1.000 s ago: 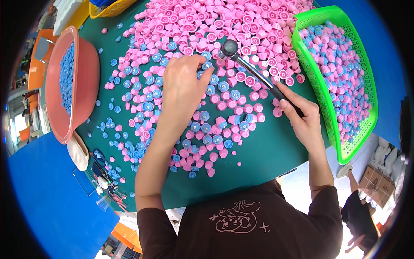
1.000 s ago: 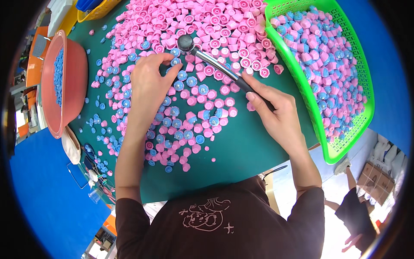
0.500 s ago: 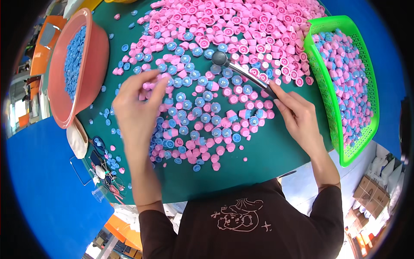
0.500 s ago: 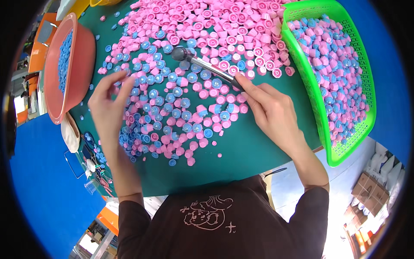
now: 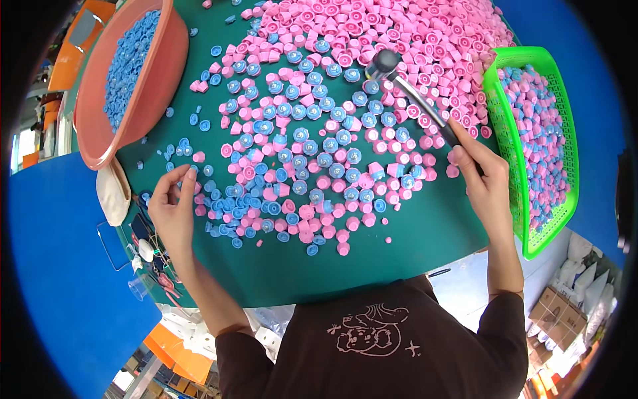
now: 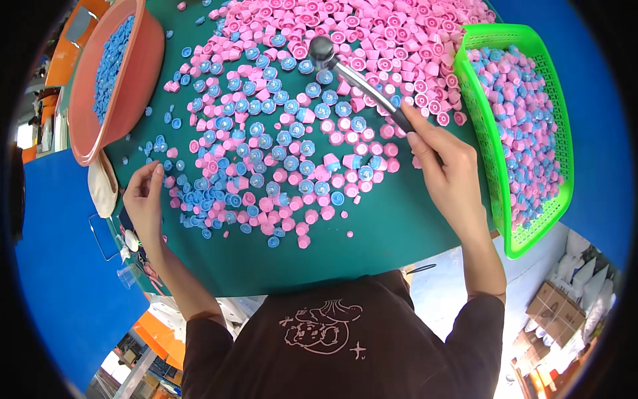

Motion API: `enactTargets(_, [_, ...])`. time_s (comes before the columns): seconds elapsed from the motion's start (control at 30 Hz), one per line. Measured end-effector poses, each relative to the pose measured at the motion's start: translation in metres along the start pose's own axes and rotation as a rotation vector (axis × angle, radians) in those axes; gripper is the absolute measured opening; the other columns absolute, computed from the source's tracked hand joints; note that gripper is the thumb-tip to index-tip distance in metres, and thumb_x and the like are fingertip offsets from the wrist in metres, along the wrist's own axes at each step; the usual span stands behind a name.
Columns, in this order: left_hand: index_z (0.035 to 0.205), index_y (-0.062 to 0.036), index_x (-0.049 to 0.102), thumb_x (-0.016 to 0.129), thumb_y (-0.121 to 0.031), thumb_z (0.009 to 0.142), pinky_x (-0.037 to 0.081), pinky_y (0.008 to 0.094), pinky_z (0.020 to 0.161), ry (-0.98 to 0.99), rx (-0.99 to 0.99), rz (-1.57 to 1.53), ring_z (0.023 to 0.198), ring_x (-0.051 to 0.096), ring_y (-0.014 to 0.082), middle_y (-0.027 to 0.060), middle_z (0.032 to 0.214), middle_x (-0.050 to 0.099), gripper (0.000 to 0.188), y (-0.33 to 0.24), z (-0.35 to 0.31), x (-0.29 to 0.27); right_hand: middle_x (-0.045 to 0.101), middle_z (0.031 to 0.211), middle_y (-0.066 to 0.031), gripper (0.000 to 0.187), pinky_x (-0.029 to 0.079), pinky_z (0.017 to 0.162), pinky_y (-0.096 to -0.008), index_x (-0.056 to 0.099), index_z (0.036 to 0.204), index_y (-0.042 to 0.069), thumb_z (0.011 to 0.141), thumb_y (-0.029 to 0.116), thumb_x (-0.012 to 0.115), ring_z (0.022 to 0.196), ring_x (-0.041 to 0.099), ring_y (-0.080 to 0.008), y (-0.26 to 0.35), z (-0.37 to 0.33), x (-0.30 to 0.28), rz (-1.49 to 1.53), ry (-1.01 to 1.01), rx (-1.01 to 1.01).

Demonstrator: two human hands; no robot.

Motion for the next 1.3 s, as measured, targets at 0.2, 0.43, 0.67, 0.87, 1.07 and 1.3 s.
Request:
enactTargets(0.2, [0.098, -0.0006, 0.071, 0.072, -0.014, 0.085, 0.026, 0.0200, 0.052, -0.021, -0.004, -0.029, 0.060, 0.035, 0.0018, -0.0041, 0.078, 0.062, 0.019, 0.008, -0.003, -0.002, 0.060, 0.075, -0.0052, 0.038, 0.045, 0.062, -0.0227, 0.060, 0.129, 0.006, 0.091, 0.002, 0.060, 0.066, 0.054, -0.0086, 0.014, -0.009, -0.008, 0.002, -0.103, -0.029])
enactTargets(0.43, [0.094, -0.0027, 0.071, 0.074, -0.012, 0.081, 0.037, 0.0234, 0.057, 0.014, 0.343, 0.101, 0.064, 0.044, 0.0076, 0.0012, 0.077, 0.063, 0.016, -0.043, 0.000, 0.021, 0.068, 0.090, -0.0045, 0.036, 0.046, 0.065, -0.0224, 0.061, 0.128, 0.005, 0.092, 0.005, 0.060, 0.072, 0.056, -0.0053, -0.007, -0.013, -0.006, 0.057, -0.081, 0.103])
enactTargets(0.67, [0.092, -0.0029, 0.071, 0.070, -0.017, 0.083, 0.041, 0.0257, 0.059, -0.161, 0.157, 0.162, 0.063, 0.048, 0.0096, 0.0040, 0.075, 0.066, 0.017, 0.010, 0.039, -0.017, 0.066, 0.089, 0.0025, 0.038, 0.034, 0.054, -0.0165, 0.058, 0.132, 0.008, 0.094, 0.013, 0.059, 0.066, 0.045, -0.0005, -0.032, -0.031, -0.016, 0.137, -0.080, 0.204])
enactTargets(0.87, [0.091, -0.0028, 0.071, 0.073, -0.020, 0.080, 0.045, 0.0311, 0.062, -0.050, 0.169, 0.305, 0.066, 0.057, 0.0187, 0.0085, 0.081, 0.067, 0.020, 0.031, 0.022, 0.005, 0.066, 0.091, 0.0022, 0.037, 0.032, 0.054, -0.0155, 0.058, 0.131, 0.007, 0.094, 0.010, 0.058, 0.065, 0.044, 0.0003, -0.030, -0.028, -0.010, 0.141, -0.032, 0.257])
enactTargets(1.07, [0.090, -0.0039, 0.069, 0.075, -0.015, 0.079, 0.047, 0.0320, 0.066, -0.077, 0.207, 0.371, 0.073, 0.059, 0.0200, 0.0083, 0.082, 0.064, 0.016, 0.044, 0.006, 0.007, 0.064, 0.090, 0.0056, 0.037, 0.035, 0.055, -0.0172, 0.060, 0.130, 0.008, 0.093, 0.010, 0.060, 0.064, 0.044, -0.0015, -0.022, -0.021, 0.001, 0.055, -0.099, 0.059])
enactTargets(1.3, [0.093, -0.0008, 0.066, 0.074, -0.011, 0.081, 0.041, 0.0262, 0.061, 0.002, 0.242, 0.263, 0.066, 0.048, 0.0115, 0.0032, 0.078, 0.060, 0.018, 0.043, -0.001, 0.014, 0.065, 0.081, -0.0035, 0.037, 0.040, 0.059, -0.0236, 0.062, 0.127, 0.007, 0.091, 0.004, 0.061, 0.066, 0.049, -0.0078, -0.014, -0.023, -0.001, -0.091, 0.022, 0.046])
Point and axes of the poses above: each hand's wrist, its own z-axis towards the middle knuckle, its own x-axis out of the palm, y = z × x, the point moved 2 cm from there along z, towards the middle knuckle
